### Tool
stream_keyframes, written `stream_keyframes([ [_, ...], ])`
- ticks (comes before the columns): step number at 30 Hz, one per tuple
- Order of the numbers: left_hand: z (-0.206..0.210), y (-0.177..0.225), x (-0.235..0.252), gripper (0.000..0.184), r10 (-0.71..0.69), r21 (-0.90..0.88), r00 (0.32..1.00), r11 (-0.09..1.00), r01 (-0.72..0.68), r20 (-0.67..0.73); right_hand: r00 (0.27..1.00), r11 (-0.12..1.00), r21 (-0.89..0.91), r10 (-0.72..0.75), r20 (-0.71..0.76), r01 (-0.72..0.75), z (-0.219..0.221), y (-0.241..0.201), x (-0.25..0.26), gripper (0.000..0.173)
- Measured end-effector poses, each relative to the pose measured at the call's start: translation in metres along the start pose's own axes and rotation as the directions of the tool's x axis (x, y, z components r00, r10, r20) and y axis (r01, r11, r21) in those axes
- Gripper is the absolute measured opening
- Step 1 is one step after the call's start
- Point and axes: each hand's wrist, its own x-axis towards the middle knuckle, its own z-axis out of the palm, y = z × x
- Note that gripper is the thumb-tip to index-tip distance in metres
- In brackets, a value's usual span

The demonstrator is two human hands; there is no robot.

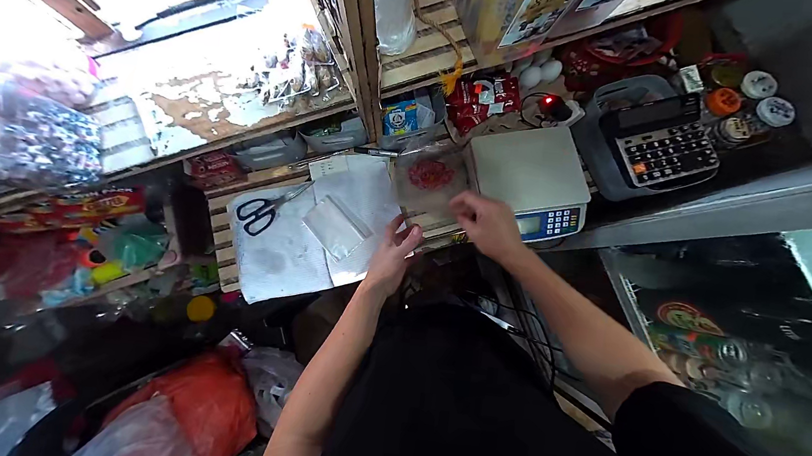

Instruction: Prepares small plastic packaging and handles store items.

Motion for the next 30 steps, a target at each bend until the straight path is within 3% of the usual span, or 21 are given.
stream_keyframes([
  [2,0.008,-0.002,0.001,0.055,-0.006,-0.071,0.991,0.997,-0.003,-0.131,0.999,0.999,0.026,-0.021,0.032,0.020,0.029,-0.009,-0.016,0.022],
  [4,0.009,-0.005,0.000,0.036,0.014,-0.034,0.951,0.999,-0.026,-0.309,0.997,0.998,0.058,-0.022,0.070,0.018,0.051,-0.016,-0.026,0.024],
  [6,-0.003,-0.005,-0.002,0.033,0.040,0.037,0.933,0.999,-0.028,-0.358,0.987,0.993,0.116,-0.002,0.158,-0.016,0.067,-0.023,-0.030,0.039],
  [7,-0.010,-0.005,-0.004,0.034,0.061,0.095,0.936,0.995,-0.030,-0.347,0.983,0.986,0.166,-0.001,0.183,-0.030,0.073,-0.027,-0.031,0.046],
  [9,-0.020,-0.005,-0.010,0.033,0.107,0.237,0.940,0.971,-0.029,-0.323,0.988,0.970,0.240,-0.011,0.155,-0.027,0.083,-0.034,-0.036,0.039],
  [13,-0.034,-0.007,-0.018,0.031,0.196,0.471,0.923,0.882,-0.018,-0.332,0.999,0.990,0.135,-0.023,-0.040,0.029,0.079,-0.043,-0.036,0.023],
  [15,-0.047,-0.003,-0.026,0.042,0.193,0.434,0.955,0.898,-0.079,-0.226,0.979,0.990,0.067,-0.115,-0.167,0.127,0.066,-0.041,-0.032,0.015],
  [17,-0.065,0.010,-0.038,0.066,0.187,0.286,0.982,0.941,-0.181,0.007,0.968,0.981,0.044,-0.179,-0.178,0.189,0.051,-0.040,-0.025,0.021],
  [18,-0.074,0.015,-0.041,0.075,0.229,0.250,0.973,0.942,-0.223,0.005,0.966,0.978,0.023,-0.200,-0.163,0.206,0.047,-0.040,-0.023,0.025],
  [19,-0.084,0.019,-0.042,0.074,0.280,0.266,0.955,0.932,-0.245,-0.101,0.961,0.974,-0.020,-0.224,-0.161,0.224,0.044,-0.040,-0.022,0.028],
  [20,-0.094,0.019,-0.038,0.066,0.328,0.336,0.900,0.914,-0.225,-0.288,0.959,0.970,-0.077,-0.240,-0.148,0.231,0.043,-0.042,-0.021,0.030],
  [21,-0.103,0.018,-0.031,0.063,0.354,0.433,0.801,0.891,-0.133,-0.482,0.960,0.964,-0.128,-0.248,-0.127,0.232,0.042,-0.044,-0.021,0.031],
  [22,-0.112,0.015,-0.020,0.066,0.354,0.502,0.701,0.865,0.006,-0.619,0.962,0.958,-0.168,-0.253,-0.105,0.234,0.042,-0.045,-0.021,0.033],
  [23,-0.116,0.012,-0.011,0.075,0.326,0.527,0.645,0.838,0.140,-0.691,0.965,0.953,-0.193,-0.251,-0.080,0.232,0.044,-0.047,-0.022,0.038],
  [25,-0.113,0.011,0.004,0.091,0.276,0.548,0.617,0.779,0.305,-0.737,0.972,0.953,-0.205,-0.232,-0.025,0.222,0.048,-0.050,-0.023,0.046],
  [27,-0.102,0.019,0.015,0.099,0.244,0.540,0.609,0.759,0.364,-0.754,0.974,0.948,-0.232,-0.225,-0.009,0.217,0.053,-0.052,-0.025,0.051],
  [30,-0.094,0.032,0.024,0.090,0.168,0.476,0.628,0.802,0.361,-0.760,0.975,0.932,-0.292,-0.223,0.000,0.214,0.058,-0.053,-0.026,0.055],
])
